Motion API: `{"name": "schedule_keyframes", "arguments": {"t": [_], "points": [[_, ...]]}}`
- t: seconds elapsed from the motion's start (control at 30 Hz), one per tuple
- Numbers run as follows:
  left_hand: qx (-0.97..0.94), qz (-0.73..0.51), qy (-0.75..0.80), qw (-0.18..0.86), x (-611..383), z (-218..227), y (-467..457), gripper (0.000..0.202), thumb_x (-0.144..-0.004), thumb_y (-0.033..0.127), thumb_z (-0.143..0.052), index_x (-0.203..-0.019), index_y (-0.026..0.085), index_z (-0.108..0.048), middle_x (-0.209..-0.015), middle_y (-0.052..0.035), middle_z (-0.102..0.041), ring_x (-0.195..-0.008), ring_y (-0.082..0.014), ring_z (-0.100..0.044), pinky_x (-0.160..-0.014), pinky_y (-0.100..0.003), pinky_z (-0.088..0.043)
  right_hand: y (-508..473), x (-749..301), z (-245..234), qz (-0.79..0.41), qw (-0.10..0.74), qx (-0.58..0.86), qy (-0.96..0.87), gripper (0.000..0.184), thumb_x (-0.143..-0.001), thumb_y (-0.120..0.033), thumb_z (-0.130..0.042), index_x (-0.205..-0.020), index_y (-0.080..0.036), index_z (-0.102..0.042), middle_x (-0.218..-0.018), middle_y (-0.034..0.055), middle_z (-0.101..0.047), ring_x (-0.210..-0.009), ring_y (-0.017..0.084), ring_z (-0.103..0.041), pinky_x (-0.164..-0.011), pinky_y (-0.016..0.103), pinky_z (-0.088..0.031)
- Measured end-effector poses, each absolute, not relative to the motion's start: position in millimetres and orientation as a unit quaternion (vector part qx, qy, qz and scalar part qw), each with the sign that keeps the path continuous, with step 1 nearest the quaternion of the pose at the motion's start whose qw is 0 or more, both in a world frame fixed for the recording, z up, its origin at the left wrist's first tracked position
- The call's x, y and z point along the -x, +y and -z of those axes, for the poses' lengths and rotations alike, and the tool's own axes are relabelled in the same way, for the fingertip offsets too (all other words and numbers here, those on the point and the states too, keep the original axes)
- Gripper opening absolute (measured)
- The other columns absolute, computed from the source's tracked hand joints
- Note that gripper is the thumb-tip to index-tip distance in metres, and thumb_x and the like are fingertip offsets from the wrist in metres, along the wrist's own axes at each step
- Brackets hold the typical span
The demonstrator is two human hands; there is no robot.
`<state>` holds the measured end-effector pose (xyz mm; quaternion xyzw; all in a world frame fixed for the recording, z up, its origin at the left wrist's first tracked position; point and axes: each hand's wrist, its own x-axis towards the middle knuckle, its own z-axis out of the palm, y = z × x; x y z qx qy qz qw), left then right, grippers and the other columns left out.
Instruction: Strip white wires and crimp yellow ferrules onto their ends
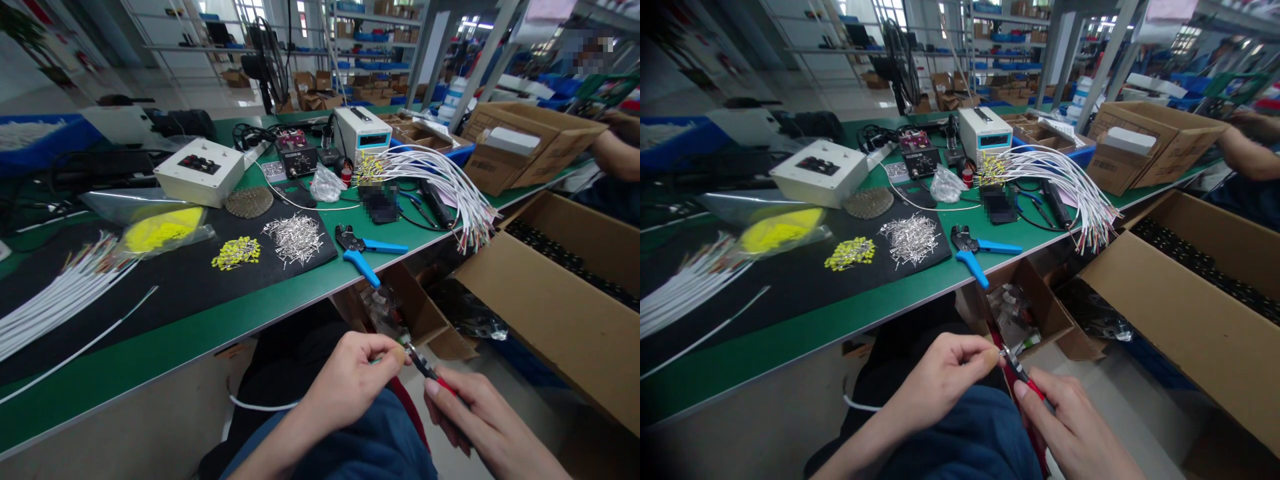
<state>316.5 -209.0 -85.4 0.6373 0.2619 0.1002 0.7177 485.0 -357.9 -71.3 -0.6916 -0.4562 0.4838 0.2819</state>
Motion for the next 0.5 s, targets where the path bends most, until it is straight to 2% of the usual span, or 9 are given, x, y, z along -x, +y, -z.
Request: {"name": "schedule_keyframes", "arguments": {"t": [0.07, 0.3, 0.43, 0.5], "points": [[-0.634, -0.096, 0.259, 0.722, -319, 89, -208, 0.033, -0.100, 0.032, -0.057, -0.075, 0.013, -0.066, -0.068, 0.0026, -0.038, -0.067, -0.0131, -0.030, -0.060, -0.029, -0.024, -358, -485, 74, -0.498, 0.291, 0.686, -0.444, 0.057, -0.107, -0.067, -0.040, -0.075, -0.022, -0.053, -0.063, -0.0021, -0.056, -0.058, 0.014, -0.052, -0.054, 0.025, -0.041], [-0.627, -0.092, 0.261, 0.729, -330, 102, -202, 0.029, -0.095, 0.032, -0.061, -0.086, 0.012, -0.079, -0.066, 0.0009, -0.048, -0.063, -0.0133, -0.032, -0.062, -0.028, -0.029, -359, -496, 96, -0.506, 0.315, 0.682, -0.424, 0.052, -0.108, -0.062, -0.043, -0.077, -0.022, -0.049, -0.064, -0.0053, -0.045, -0.055, 0.010, -0.039, -0.049, 0.024, -0.032], [-0.619, -0.091, 0.272, 0.731, -342, 115, -197, 0.032, -0.091, 0.037, -0.064, -0.082, 0.011, -0.080, -0.063, 0.0006, -0.050, -0.060, -0.0132, -0.034, -0.059, -0.028, -0.027, -357, -502, 119, -0.536, 0.321, 0.691, -0.364, 0.054, -0.104, -0.069, -0.045, -0.078, -0.023, -0.046, -0.064, -0.0063, -0.040, -0.051, 0.009, -0.036, -0.043, 0.022, -0.026], [-0.613, -0.094, 0.279, 0.734, -348, 121, -195, 0.032, -0.089, 0.039, -0.066, -0.082, 0.011, -0.081, -0.062, 0.0004, -0.053, -0.059, -0.0135, -0.035, -0.059, -0.028, -0.027, -354, -502, 131, -0.533, 0.317, 0.705, -0.344, 0.055, -0.105, -0.071, -0.038, -0.076, -0.024, -0.043, -0.060, -0.0072, -0.038, -0.046, 0.010, -0.035, -0.040, 0.023, -0.024]]}}
